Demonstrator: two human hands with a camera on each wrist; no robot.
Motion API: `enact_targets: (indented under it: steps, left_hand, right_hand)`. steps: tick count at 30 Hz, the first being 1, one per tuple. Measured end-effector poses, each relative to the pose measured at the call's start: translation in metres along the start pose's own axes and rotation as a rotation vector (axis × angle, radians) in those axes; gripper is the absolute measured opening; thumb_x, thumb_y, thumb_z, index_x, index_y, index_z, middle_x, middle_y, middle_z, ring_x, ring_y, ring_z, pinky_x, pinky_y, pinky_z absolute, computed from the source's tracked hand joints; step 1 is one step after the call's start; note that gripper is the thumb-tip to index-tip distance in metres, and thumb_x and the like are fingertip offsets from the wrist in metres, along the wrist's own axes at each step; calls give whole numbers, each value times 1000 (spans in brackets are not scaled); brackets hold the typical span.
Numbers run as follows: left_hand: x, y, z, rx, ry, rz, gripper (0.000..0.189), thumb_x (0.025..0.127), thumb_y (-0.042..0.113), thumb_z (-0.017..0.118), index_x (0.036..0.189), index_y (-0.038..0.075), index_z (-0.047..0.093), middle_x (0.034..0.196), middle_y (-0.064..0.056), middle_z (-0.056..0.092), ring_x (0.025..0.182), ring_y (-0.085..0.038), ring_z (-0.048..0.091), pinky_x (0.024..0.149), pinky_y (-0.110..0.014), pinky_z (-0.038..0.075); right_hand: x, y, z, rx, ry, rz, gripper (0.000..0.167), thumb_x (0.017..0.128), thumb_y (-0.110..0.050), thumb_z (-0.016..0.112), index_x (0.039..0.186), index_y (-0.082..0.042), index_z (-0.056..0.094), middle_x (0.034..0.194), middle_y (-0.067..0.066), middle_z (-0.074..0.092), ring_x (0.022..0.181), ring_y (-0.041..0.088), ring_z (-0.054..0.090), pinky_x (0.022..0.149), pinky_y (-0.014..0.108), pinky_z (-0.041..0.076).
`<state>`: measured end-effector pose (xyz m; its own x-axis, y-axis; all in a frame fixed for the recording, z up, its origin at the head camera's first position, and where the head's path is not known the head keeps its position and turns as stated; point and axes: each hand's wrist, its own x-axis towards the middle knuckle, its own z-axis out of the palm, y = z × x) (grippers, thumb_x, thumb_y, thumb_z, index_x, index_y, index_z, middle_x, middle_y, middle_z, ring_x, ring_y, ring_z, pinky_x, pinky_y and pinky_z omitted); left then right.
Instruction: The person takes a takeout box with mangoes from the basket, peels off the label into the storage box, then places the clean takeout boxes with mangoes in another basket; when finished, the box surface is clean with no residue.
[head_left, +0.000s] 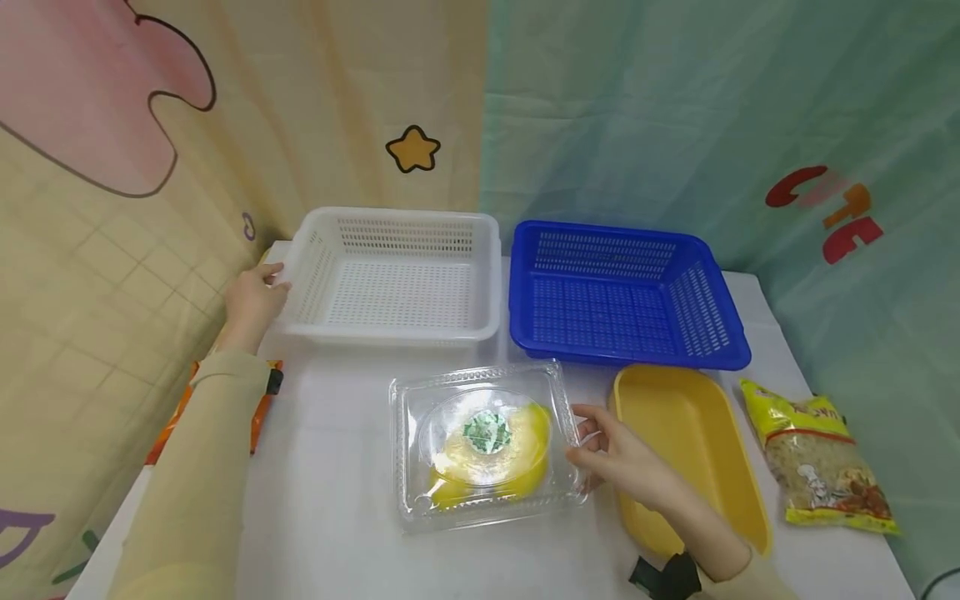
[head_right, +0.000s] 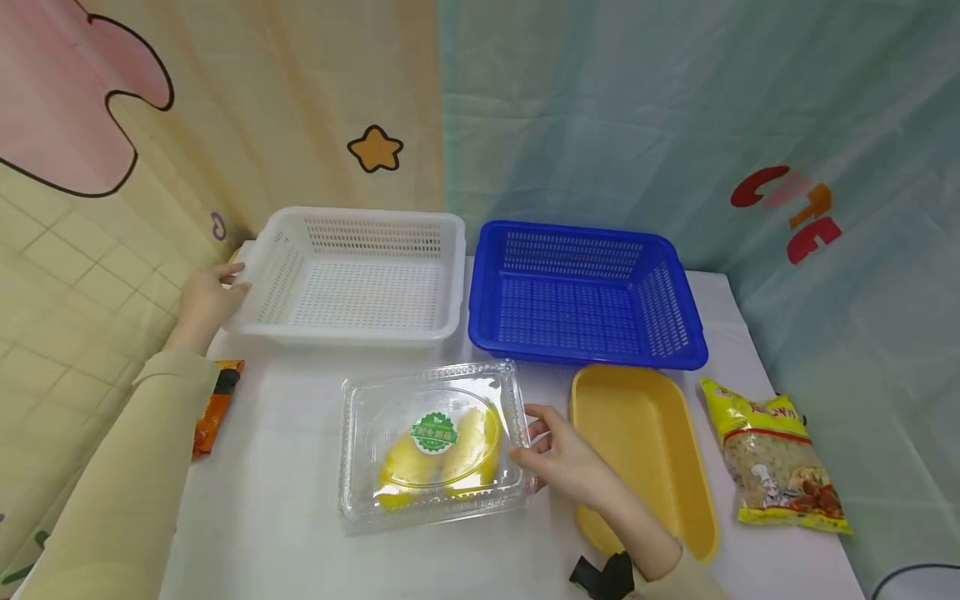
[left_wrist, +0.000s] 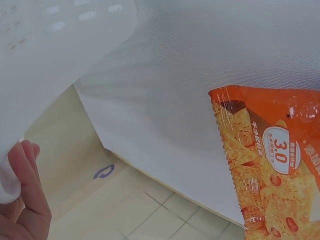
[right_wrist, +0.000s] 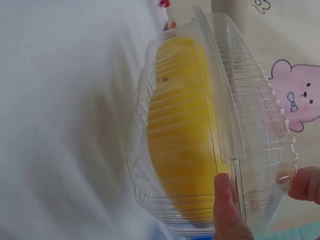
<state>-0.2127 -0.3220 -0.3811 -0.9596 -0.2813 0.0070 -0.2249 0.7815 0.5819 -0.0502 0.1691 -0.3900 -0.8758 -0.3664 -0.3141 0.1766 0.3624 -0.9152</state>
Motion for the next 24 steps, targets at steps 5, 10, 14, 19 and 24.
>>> enact_targets:
  steps: [5, 10, 14, 19, 24]
  left_hand:
    - [0, 0, 1, -5, 11, 10, 46, 97, 12, 52, 140, -5, 48, 130, -35, 53, 117, -51, 48, 98, -56, 37]
    - [1, -1, 2, -26, -5, 11, 47, 97, 12, 51, 141, -4, 46, 132, -35, 53, 118, -50, 48, 95, -54, 38]
    - [2, -5, 1, -67, -29, 5, 48, 99, 12, 50, 143, -4, 44, 133, -35, 50, 122, -50, 45, 95, -52, 38]
    - [3, -7, 1, -83, -38, 13, 49, 99, 12, 50, 144, -5, 42, 134, -37, 49, 124, -50, 44, 99, -53, 38]
    - [1, -6, 3, -60, -15, 28, 50, 100, 16, 49, 144, -6, 41, 139, -37, 46, 128, -52, 43, 104, -58, 38]
  right_hand:
    - [1, 13, 2, 4, 44, 72, 70, 89, -9, 65, 144, 10, 27, 111, 20, 46, 84, 20, 55, 64, 38, 59]
    - [5, 21, 2, -53, 88, 140, 69, 91, -14, 65, 145, 8, 29, 112, 20, 47, 85, 22, 56, 67, 37, 59]
    - [8, 26, 2, -30, 93, 167, 69, 92, -13, 65, 146, 8, 27, 111, 19, 46, 87, 22, 55, 70, 41, 60]
    - [10, 29, 2, -9, 93, 174, 71, 91, -10, 66, 147, 8, 27, 110, 19, 47, 86, 23, 55, 68, 39, 60]
    - [10, 28, 1, -28, 82, 175, 72, 91, -13, 67, 147, 8, 28, 110, 19, 48, 87, 23, 55, 68, 38, 60]
